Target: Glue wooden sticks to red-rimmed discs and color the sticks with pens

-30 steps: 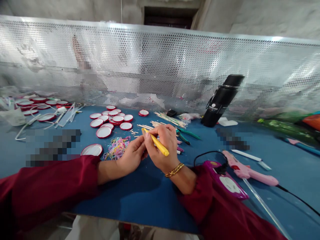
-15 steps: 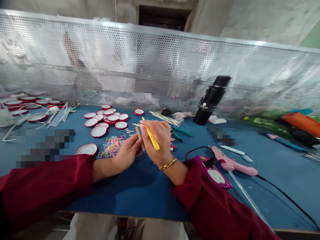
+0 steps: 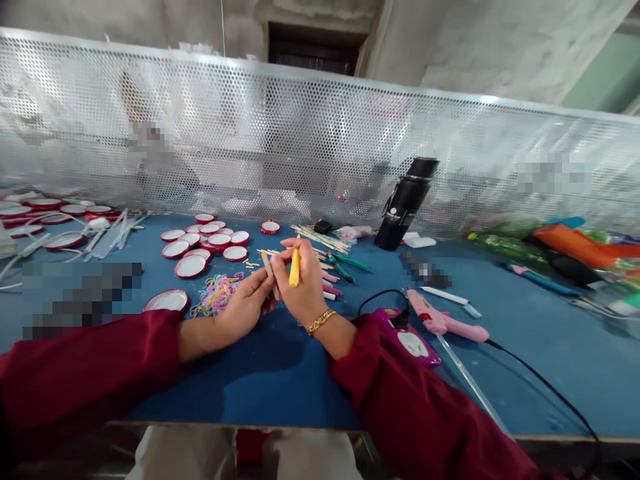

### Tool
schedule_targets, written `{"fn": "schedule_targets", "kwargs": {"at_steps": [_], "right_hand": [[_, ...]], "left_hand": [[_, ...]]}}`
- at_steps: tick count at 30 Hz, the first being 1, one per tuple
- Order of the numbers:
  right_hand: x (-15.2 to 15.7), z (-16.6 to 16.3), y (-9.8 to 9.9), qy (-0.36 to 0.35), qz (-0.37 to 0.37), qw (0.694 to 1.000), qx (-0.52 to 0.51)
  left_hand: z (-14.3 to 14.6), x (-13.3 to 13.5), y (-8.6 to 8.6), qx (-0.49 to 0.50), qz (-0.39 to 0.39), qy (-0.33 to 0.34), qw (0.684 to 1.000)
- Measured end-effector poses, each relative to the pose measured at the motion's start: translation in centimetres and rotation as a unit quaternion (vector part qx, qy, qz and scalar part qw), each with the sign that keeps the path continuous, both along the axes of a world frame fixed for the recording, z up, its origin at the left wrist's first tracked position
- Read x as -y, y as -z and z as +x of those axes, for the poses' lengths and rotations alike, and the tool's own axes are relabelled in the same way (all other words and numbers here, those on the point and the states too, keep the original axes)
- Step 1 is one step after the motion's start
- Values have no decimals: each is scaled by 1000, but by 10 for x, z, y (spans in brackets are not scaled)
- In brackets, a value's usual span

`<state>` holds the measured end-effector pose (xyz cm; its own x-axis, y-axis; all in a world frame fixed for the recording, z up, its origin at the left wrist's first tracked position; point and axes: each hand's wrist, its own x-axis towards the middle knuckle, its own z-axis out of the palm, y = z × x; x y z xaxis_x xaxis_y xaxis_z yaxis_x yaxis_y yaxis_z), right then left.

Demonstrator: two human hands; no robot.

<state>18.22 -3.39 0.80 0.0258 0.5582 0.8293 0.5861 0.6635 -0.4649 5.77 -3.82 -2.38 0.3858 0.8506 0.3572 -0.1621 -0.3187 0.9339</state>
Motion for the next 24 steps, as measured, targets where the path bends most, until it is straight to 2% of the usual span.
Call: {"fn": "schedule_targets", "kwargs": {"at_steps": [5, 12, 20, 24], "right_hand": [[3, -5, 2, 1, -1, 1000, -3], [4, -7, 3, -16, -2, 999, -29], [2, -4, -5, 7, 21, 997, -78], [-2, 1, -8, 19, 29, 993, -109]], "left_hand": [[1, 1, -2, 19, -10, 7, 1000], [0, -3, 4, 7, 35, 2, 999], [-5, -6, -3, -25, 115, -96, 988], [-6, -7, -2, -43, 162, -177, 970]]}}
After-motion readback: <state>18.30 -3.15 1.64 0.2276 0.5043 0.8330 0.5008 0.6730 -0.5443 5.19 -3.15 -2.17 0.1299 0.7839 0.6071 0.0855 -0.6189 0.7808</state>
